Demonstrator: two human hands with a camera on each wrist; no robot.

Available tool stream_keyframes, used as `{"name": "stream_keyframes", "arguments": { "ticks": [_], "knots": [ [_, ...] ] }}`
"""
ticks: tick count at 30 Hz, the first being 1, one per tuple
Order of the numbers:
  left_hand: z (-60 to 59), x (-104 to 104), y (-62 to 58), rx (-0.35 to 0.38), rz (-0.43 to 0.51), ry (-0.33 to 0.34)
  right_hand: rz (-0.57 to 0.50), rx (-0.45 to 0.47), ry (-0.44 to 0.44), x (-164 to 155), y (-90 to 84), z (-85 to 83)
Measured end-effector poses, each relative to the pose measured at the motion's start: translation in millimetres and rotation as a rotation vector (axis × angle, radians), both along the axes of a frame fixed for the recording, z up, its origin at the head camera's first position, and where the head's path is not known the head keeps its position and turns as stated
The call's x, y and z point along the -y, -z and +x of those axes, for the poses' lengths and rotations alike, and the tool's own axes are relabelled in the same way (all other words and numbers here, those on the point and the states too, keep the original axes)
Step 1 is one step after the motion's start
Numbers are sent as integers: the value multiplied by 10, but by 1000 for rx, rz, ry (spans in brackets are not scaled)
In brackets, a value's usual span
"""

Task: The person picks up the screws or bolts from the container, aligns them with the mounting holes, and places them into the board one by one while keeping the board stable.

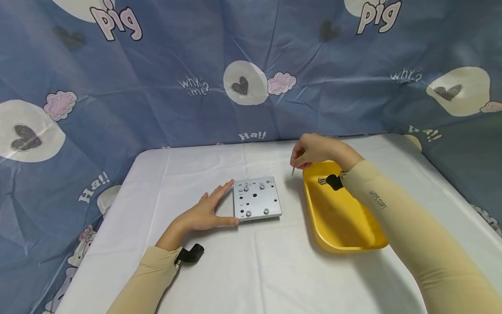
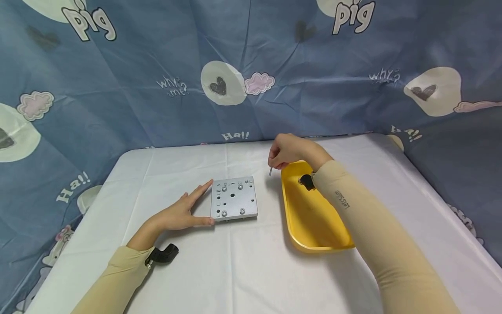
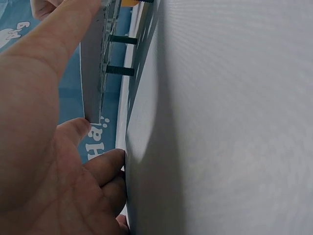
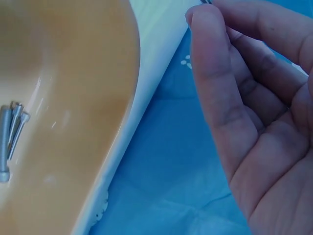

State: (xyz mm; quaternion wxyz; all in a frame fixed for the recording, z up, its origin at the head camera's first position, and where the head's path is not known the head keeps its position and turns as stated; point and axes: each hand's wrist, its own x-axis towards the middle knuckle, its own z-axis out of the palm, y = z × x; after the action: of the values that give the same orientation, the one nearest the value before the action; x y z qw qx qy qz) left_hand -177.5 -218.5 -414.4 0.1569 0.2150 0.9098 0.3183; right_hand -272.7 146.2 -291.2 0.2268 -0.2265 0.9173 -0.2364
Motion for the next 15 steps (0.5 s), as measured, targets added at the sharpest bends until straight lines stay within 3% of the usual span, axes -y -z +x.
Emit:
{"name": "stream_keyframes", "arguments": {
  "ticks": [15],
  "knots": [
    [26, -13, -3, 3, -2, -6, -44, 126, -44, 226, 155, -45]
  ]
}}
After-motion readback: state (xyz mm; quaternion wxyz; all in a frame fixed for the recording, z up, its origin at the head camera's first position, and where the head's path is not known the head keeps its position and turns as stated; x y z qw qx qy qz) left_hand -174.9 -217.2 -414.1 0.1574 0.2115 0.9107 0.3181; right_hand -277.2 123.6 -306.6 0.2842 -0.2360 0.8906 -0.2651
